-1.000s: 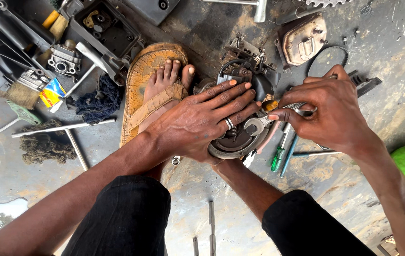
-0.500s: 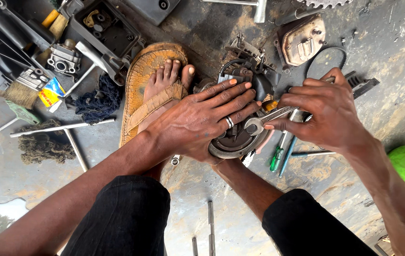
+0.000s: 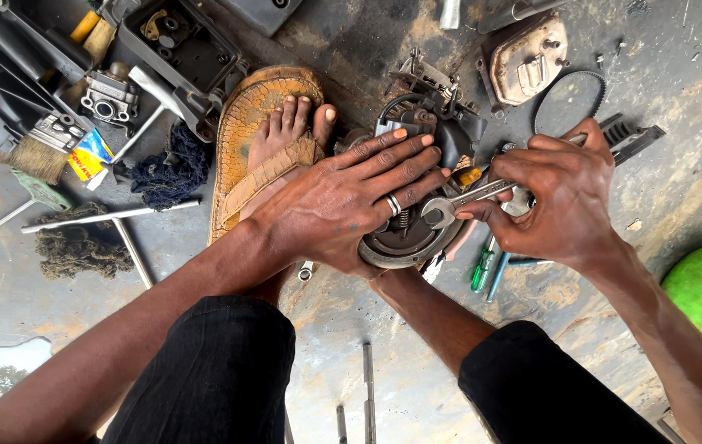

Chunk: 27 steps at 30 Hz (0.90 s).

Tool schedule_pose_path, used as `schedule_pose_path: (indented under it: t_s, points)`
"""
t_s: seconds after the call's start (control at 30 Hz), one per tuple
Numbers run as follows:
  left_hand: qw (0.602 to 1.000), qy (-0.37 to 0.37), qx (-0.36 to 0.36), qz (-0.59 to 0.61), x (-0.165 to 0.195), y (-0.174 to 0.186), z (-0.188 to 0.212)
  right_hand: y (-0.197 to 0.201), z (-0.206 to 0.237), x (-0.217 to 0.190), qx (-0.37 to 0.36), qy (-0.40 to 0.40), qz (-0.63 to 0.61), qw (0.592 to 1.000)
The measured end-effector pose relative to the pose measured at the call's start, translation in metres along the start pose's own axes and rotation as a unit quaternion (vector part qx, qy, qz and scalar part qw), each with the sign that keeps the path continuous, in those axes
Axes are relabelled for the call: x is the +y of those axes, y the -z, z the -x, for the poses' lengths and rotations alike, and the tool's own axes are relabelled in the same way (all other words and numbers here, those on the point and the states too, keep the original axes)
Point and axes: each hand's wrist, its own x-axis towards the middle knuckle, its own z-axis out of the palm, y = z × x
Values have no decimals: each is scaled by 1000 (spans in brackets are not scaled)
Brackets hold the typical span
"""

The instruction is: The person sits on the floor of a repair shop working on a small engine clutch assembly. They use a screwdriver and a wrench to loosen and tighten parts, manipulate a spring and pressure plate by hand, reposition the engine, and fit a cover onto the assembly.

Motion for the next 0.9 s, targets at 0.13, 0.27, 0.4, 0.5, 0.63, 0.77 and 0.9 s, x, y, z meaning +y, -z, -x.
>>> schedule_pose_path:
  t_s: [0.13, 0.27, 0.4, 0.5, 0.63, 0.77, 0.9]
  points:
    - [1000, -1, -5, 5, 0, -1, -4, -7, 5, -5, 57, 2, -35, 998]
    - [999, -8, 30, 25, 0, -4, -5, -11, 16, -9, 54, -20, -33, 998]
    - [999, -3, 46, 16, 0, -6, -3, -11, 19, -3, 38, -44, -84, 995]
    - [999, -3, 21, 40, -1, -7, -3, -14, 16, 1, 37, -33, -82, 995]
    - [998, 2, 34, 45, -1, -8, -1, -14, 16, -3, 50, -30, -82, 995]
    - [998, 0, 41, 43, -1, -9, 2, -10, 17, -11, 48, -45, -67, 996]
    - [998, -1, 49, 50, -1, -9, 3, -8, 18, -15, 59, -55, -70, 994]
